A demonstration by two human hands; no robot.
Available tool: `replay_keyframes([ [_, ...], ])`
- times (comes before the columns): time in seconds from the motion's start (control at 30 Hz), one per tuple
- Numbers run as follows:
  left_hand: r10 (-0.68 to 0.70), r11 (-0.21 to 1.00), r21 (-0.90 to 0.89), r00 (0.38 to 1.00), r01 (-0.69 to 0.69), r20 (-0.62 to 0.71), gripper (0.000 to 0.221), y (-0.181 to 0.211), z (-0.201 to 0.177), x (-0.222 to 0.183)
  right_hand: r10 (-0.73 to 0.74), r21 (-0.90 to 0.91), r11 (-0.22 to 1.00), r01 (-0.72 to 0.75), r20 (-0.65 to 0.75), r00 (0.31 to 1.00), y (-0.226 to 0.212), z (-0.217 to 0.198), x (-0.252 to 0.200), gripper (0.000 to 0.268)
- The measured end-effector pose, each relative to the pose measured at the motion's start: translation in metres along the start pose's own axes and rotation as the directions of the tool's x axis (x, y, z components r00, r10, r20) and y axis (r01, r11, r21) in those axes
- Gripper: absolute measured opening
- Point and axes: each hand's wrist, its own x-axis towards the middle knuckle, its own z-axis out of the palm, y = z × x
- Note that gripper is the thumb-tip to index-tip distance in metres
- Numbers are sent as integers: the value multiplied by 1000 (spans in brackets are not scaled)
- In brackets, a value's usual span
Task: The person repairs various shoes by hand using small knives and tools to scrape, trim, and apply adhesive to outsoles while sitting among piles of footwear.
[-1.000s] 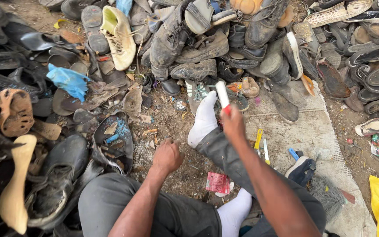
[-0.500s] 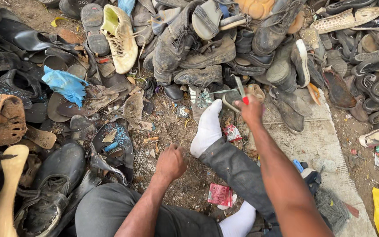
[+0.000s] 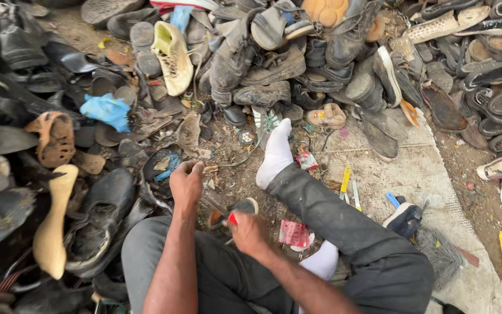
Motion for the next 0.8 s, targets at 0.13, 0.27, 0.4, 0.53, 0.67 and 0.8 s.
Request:
replay_keyframes([
  [0.13,0,968,-249,993,31,121,29,-17,-4,5,94,214,974,-71,-102,990,23,20,10,27],
  [0.27,276,899,227,886,-376,372,29,-20,5,-19,246,419,888,-190,-82,966,47,-16,36,40],
  [0.4,167,348,559,636,-753,753,44,-11,25,-64,368,612,753,-240,-90,926,71,-49,11,36],
  [0.53,163,94,616,623,-782,765,37,-8,45,-88,445,808,499,-313,71,893,107,-30,-41,30],
  [0.67,118,177,653,674,-737,729,30,10,52,-90,538,790,505,-348,27,842,114,-8,-72,30],
  [0.8,28,-123,588,589,-800,807,30,9,64,-104,525,762,524,-379,61,849,121,1,-74,26],
])
